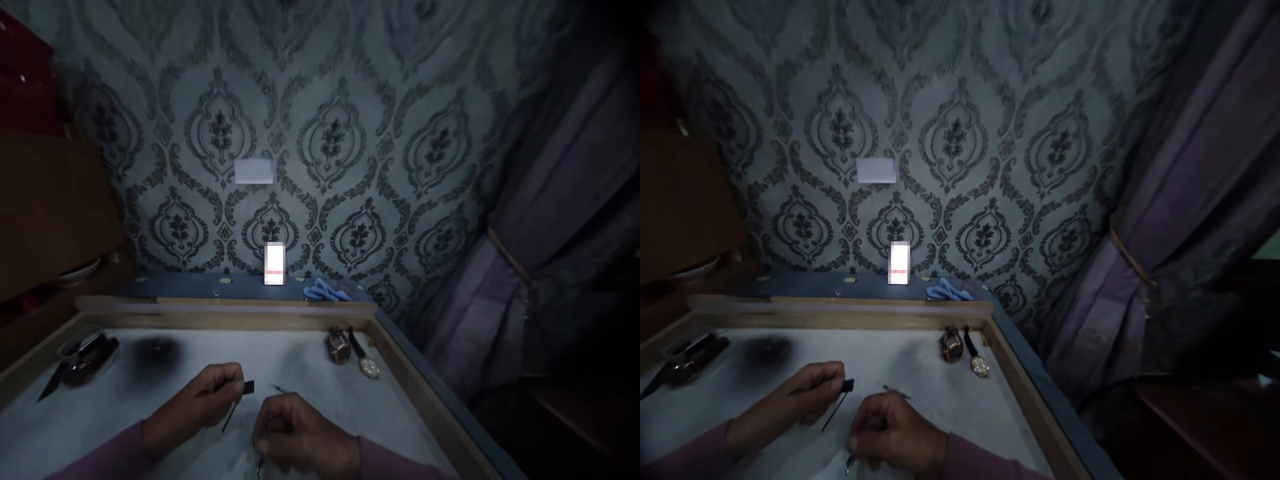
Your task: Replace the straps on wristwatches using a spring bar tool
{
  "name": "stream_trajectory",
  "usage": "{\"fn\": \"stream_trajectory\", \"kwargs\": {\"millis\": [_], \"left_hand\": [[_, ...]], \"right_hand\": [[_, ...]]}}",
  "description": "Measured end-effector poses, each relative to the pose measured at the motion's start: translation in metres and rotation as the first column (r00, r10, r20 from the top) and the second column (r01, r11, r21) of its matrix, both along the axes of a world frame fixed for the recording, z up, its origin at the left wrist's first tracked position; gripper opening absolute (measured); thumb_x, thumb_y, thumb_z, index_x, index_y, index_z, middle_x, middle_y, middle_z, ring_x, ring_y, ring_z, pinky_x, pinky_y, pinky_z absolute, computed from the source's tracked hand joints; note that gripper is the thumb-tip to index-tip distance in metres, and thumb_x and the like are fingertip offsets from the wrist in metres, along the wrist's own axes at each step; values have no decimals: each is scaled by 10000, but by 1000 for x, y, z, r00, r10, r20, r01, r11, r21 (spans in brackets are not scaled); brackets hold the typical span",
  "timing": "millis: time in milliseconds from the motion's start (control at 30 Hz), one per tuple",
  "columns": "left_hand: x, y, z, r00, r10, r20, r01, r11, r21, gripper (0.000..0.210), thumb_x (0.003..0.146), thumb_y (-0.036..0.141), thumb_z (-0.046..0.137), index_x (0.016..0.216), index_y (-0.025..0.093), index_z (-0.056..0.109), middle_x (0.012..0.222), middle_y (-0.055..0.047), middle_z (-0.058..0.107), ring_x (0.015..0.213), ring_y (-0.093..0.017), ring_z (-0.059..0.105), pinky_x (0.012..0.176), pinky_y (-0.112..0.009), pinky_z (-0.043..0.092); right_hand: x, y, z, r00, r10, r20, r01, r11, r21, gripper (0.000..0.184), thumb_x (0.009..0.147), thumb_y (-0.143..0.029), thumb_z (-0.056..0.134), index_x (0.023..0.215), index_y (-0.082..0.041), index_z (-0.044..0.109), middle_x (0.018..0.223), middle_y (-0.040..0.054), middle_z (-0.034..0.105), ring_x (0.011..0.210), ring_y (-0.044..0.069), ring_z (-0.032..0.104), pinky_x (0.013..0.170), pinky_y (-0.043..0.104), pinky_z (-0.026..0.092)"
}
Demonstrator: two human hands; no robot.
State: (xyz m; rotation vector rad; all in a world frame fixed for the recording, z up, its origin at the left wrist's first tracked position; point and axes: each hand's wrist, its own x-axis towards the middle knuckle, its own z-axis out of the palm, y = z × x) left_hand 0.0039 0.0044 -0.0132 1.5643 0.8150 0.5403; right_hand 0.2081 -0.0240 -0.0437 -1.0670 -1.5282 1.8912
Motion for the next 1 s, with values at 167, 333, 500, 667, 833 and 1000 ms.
{"fn": "stream_trajectory", "kwargs": {"millis": [167, 333, 500, 667, 833, 1000], "left_hand": [[5, 0, -7, 999, 39, 32, -36, 997, -70, 549, 763, 725, 549, 690, 207, 382, 490, 111, 256, 435, -67, 158, 422, -230, 116], [10, 5, -1, 995, 29, 97, -28, 1000, -12, 490, 780, 654, 590, 733, 194, 431, 498, 97, 318, 459, -78, 223, 459, -228, 176], [12, 8, 6, 993, 113, 39, -118, 974, 194, 510, 793, 693, 531, 802, 189, 458, 560, 57, 422, 520, -110, 347, 521, -236, 294], [10, 2, 3, 989, 139, -43, -128, 972, 199, 458, 829, 645, 501, 872, 190, 464, 624, 74, 356, 514, -97, 305, 484, -207, 269], [11, -6, 7, 986, 125, -107, -88, 952, 293, 391, 870, 562, 477, 848, 171, 488, 647, 59, 374, 560, -107, 344, 510, -209, 306], [8, -2, 7, 971, 230, -66, -194, 919, 345, 332, 874, 501, 475, 808, 176, 464, 612, 72, 342, 537, -97, 328, 480, -192, 282]], "right_hand": [[-5, 3, -5, 993, -38, -114, 39, 999, 3, 360, 605, -420, 782, 682, -144, 565, 423, -82, 522, 328, 33, 384, 386, 176, 198], [-2, 4, -3, 978, -65, -198, 67, 998, 5, 400, 621, -415, 798, 819, -139, 586, 524, -50, 636, 286, 10, 273, 360, 188, 136], [-1, 4, 2, 971, -83, -224, 84, 996, -6, 498, 577, -445, 838, 895, -138, 607, 662, -15, 706, 321, 19, 381, 365, 181, 237], [-1, 9, 4, 980, 25, -196, -23, 1000, 12, 519, 547, -480, 851, 850, -142, 599, 701, -8, 705, 406, 56, 546, 380, 176, 277], [0, 8, 11, 980, -7, -199, 1, 1000, -30, 478, 555, -440, 845, 837, -147, 594, 660, -11, 696, 417, 63, 545, 368, 169, 239], [11, 9, 19, 956, -229, -184, 235, 972, 11, 386, 624, -395, 788, 850, -140, 606, 575, -33, 656, 361, 32, 411, 373, 172, 219]]}}
